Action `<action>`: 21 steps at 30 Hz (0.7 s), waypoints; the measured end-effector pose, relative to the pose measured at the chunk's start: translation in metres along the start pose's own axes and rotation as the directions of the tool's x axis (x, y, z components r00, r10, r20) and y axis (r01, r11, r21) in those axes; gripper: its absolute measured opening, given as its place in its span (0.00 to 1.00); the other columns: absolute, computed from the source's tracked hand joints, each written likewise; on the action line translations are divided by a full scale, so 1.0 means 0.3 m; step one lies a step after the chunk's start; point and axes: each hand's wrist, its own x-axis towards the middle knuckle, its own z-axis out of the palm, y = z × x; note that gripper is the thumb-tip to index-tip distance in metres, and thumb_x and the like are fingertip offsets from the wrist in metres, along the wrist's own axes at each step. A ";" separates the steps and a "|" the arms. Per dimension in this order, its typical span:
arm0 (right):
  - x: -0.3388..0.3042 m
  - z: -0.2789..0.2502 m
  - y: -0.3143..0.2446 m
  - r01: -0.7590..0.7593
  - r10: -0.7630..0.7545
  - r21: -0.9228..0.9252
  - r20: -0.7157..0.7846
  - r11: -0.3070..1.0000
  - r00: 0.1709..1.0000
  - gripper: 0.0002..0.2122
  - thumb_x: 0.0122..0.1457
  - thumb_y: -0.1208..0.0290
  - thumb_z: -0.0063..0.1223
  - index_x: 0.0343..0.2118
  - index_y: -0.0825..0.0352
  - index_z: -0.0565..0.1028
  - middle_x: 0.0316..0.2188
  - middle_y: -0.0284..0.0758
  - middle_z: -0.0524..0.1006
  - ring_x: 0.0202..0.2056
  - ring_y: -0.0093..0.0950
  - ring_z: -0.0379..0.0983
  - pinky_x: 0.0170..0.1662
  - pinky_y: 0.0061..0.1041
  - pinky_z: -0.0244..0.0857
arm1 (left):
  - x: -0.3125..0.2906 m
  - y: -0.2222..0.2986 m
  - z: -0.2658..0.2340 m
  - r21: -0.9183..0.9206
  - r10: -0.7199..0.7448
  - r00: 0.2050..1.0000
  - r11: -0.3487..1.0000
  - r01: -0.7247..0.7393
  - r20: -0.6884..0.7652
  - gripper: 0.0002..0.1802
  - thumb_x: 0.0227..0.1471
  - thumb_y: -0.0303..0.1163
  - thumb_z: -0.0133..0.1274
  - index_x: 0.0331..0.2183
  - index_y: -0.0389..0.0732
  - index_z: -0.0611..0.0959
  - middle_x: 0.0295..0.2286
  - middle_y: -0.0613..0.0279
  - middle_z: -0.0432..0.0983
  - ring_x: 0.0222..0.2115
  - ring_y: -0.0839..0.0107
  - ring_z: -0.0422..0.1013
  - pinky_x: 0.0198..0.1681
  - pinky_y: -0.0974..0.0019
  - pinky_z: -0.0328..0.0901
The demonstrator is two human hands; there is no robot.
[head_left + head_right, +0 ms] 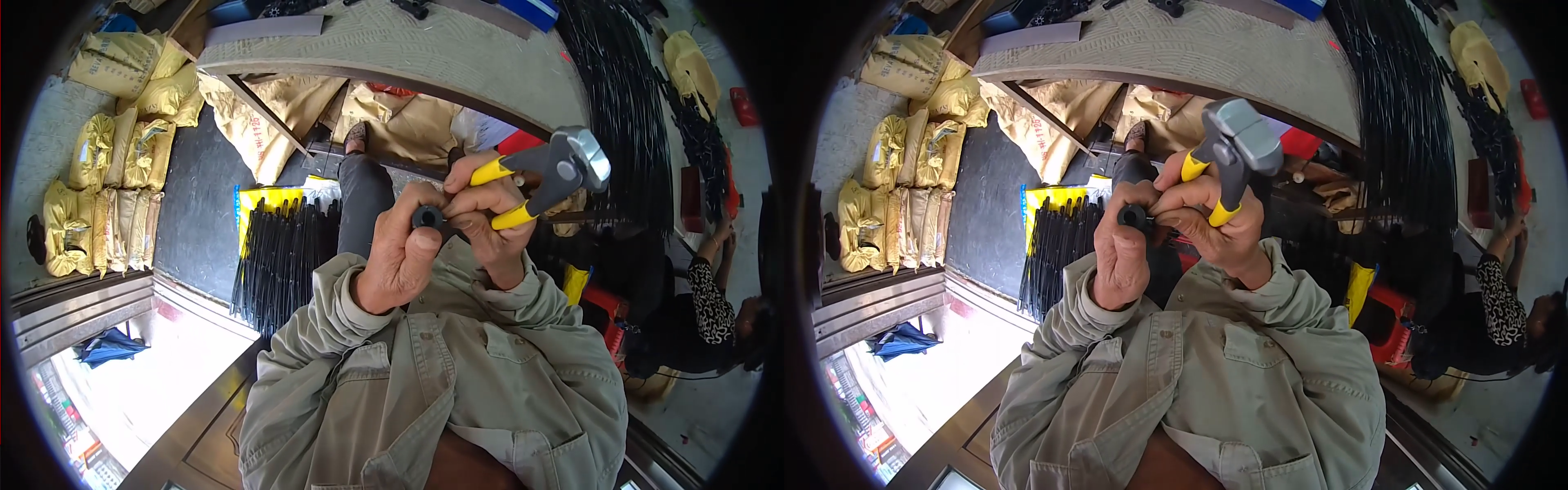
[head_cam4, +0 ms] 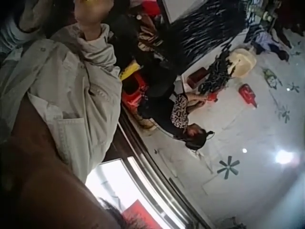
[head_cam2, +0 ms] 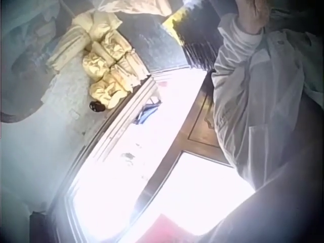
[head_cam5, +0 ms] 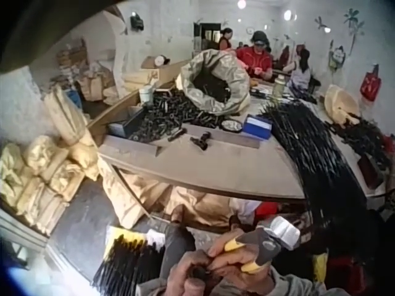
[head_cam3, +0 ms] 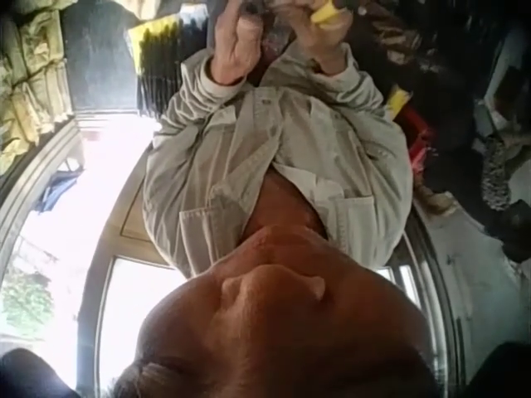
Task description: Manually attaching and crimping plastic connectors onto the ends of black rods at an assembly station.
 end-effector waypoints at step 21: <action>0.057 -0.029 -0.026 0.060 -0.027 -0.241 0.138 0.969 0.990 0.04 0.47 0.77 0.54 0.24 0.70 0.72 0.30 0.41 0.69 0.27 0.29 0.66 0.32 0.25 0.62 | -0.021 -0.021 -0.003 0.034 -0.027 0.997 0.999 0.029 -0.073 0.26 0.54 0.51 0.37 0.36 0.32 0.67 0.26 0.59 0.64 0.23 0.74 0.59 0.27 0.73 0.56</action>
